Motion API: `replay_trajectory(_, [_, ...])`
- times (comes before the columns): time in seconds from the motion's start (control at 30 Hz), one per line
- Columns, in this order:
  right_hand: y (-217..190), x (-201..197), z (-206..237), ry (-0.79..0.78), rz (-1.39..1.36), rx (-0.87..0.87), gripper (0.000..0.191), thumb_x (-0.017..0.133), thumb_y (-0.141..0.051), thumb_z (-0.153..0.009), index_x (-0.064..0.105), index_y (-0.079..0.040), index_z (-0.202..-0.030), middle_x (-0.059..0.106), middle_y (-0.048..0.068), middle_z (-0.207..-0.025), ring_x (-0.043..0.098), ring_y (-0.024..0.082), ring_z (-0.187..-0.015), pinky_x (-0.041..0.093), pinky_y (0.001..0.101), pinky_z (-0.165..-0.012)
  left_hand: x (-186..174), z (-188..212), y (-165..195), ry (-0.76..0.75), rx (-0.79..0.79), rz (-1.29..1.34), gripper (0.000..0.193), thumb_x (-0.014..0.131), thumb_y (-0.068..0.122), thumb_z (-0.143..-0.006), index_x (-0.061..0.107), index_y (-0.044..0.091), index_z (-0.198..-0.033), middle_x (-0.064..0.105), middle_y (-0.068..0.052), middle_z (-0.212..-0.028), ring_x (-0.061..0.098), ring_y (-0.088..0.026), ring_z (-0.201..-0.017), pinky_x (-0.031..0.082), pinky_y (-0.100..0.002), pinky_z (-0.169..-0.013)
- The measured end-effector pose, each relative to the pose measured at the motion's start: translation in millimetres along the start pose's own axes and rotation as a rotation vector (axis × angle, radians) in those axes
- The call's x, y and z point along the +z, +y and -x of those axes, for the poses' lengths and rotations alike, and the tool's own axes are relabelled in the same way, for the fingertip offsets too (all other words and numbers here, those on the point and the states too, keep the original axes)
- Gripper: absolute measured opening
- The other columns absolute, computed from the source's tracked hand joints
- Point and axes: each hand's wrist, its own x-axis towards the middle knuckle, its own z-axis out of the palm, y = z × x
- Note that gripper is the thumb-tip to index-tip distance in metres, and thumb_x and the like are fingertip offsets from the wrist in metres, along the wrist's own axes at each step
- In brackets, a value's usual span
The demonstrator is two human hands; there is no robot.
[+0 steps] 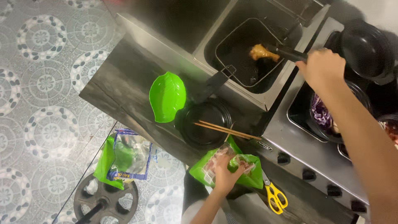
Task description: The person cuts open a bag of mushrooms with scissors and places mushrooms into black bowls filled with cabbage and enoki on a counter. They add slices of ham from a metal tray, kimchi with tongs, and meat from green packages into the bowls, then carry leftover packaged meat to a chest freezer and store it inside.
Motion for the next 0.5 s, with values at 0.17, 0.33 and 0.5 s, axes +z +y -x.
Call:
replay_trajectory(0.17, [8.4,-14.5,4.1,0.072,0.054,-0.138,0.041,0.075,-0.045,-0.097,0.076,-0.004,-0.097,0.072,0.014,-0.092,0.073,0.033,-0.077,0.057,0.0442,-0.064,0.9,-1.0,-2.2,0.007,-0.027,0.004,0.036,0.084,0.015,-0.077,0.07,0.001,-0.107,0.07,-0.017,-0.097,0.069,-0.034,-0.093,0.053,-0.043,-0.082])
replay_trajectory(0.33, [-4.5,-7.8,-19.0,-0.187,0.311,-0.22,0.043,0.066,-0.045,-0.099,0.074,-0.003,-0.097,0.073,0.012,-0.085,0.073,0.024,-0.066,0.06,0.0367,-0.05,1.9,0.4,-3.5,0.025,0.032,-0.039,0.036,0.083,0.013,-0.075,0.071,0.0,-0.107,0.071,-0.017,-0.1,0.067,-0.034,-0.097,0.052,-0.043,-0.086])
replay_trajectory(0.5, [-25.6,10.2,-42.0,0.068,0.328,-0.376,0.015,0.069,-0.019,-0.094,0.08,-0.011,-0.088,0.076,0.009,-0.094,0.076,0.027,-0.087,0.057,0.0401,-0.069,0.1,-0.9,-1.5,-0.033,-0.022,-0.058,0.037,0.084,0.013,-0.076,0.07,-0.001,-0.107,0.07,-0.016,-0.1,0.067,-0.033,-0.097,0.052,-0.042,-0.085])
